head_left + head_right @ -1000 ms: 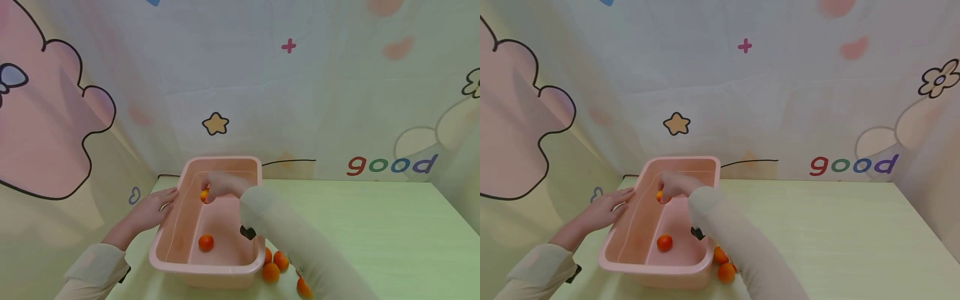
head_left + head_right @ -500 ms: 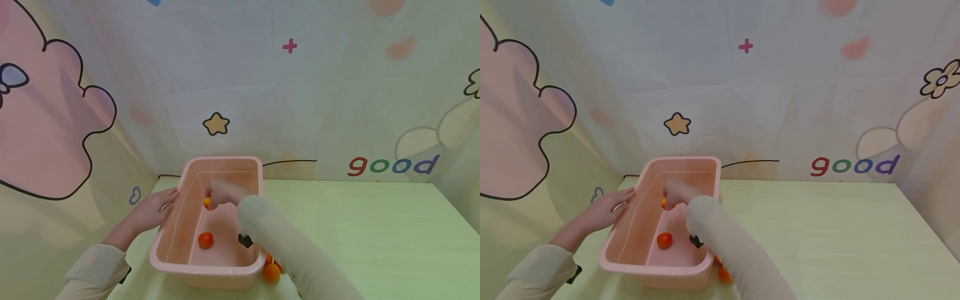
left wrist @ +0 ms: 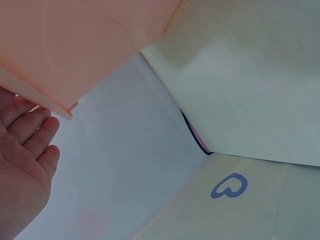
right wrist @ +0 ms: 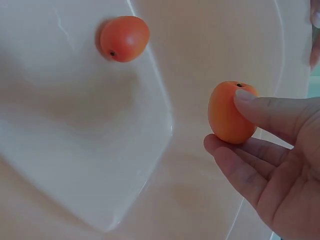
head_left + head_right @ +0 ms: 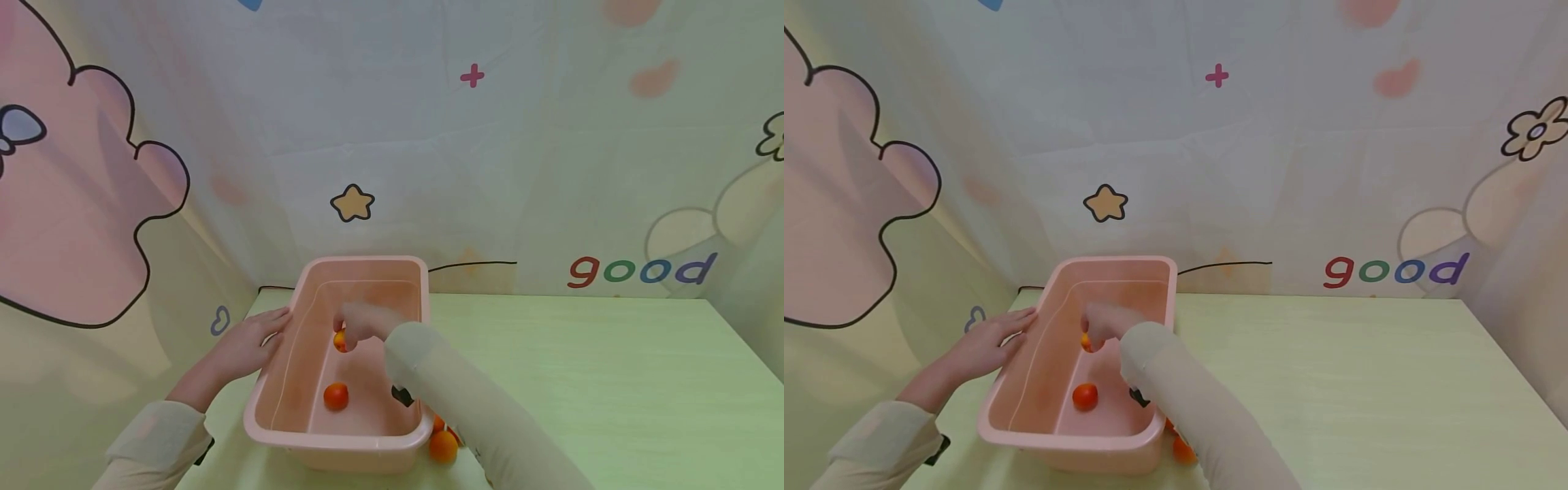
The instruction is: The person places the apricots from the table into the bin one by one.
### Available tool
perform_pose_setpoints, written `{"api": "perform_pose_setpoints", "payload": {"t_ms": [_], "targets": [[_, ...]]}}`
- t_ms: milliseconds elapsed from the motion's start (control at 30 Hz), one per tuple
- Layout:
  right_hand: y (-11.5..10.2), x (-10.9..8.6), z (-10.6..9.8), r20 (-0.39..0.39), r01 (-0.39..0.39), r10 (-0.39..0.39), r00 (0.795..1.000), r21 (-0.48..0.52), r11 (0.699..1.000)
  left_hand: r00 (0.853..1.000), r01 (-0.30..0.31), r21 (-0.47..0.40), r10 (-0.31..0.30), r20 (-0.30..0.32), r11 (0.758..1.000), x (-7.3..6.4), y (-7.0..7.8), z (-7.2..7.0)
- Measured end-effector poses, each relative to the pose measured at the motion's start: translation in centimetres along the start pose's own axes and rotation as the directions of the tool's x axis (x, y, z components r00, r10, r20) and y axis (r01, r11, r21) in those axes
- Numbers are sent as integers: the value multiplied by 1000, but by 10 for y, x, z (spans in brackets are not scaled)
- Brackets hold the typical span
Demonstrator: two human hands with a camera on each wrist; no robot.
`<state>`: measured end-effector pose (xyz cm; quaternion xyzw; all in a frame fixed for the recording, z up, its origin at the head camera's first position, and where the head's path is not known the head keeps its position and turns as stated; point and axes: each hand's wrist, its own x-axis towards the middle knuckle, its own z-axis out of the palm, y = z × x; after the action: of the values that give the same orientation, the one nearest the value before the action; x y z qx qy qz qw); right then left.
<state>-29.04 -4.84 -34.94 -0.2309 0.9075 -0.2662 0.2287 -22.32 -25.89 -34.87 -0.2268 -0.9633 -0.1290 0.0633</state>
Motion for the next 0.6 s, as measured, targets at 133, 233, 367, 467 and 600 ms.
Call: {"api": "perform_pose_setpoints", "payload": {"t_ms": [133,233,367,467,600], "targets": [[0,-2,0,9,-7,7,1000,-12,1000,1000,3,-3,-3,2,1000,0,1,0],[-1,-4,-1,18,-17,18,1000,-26,1000,1000,6,-4,-6,2,1000,0,2,-1],[-3,-7,-2,31,-52,53,998,-31,998,1000,8,-6,-8,5,1000,0,4,-1],[-4,-9,-2,34,-80,81,996,-31,996,1000,7,-9,-7,3,1000,1,5,-2],[-2,-10,-2,36,-90,91,995,-40,995,1000,3,-6,-3,-1,1000,2,5,-1]]}}
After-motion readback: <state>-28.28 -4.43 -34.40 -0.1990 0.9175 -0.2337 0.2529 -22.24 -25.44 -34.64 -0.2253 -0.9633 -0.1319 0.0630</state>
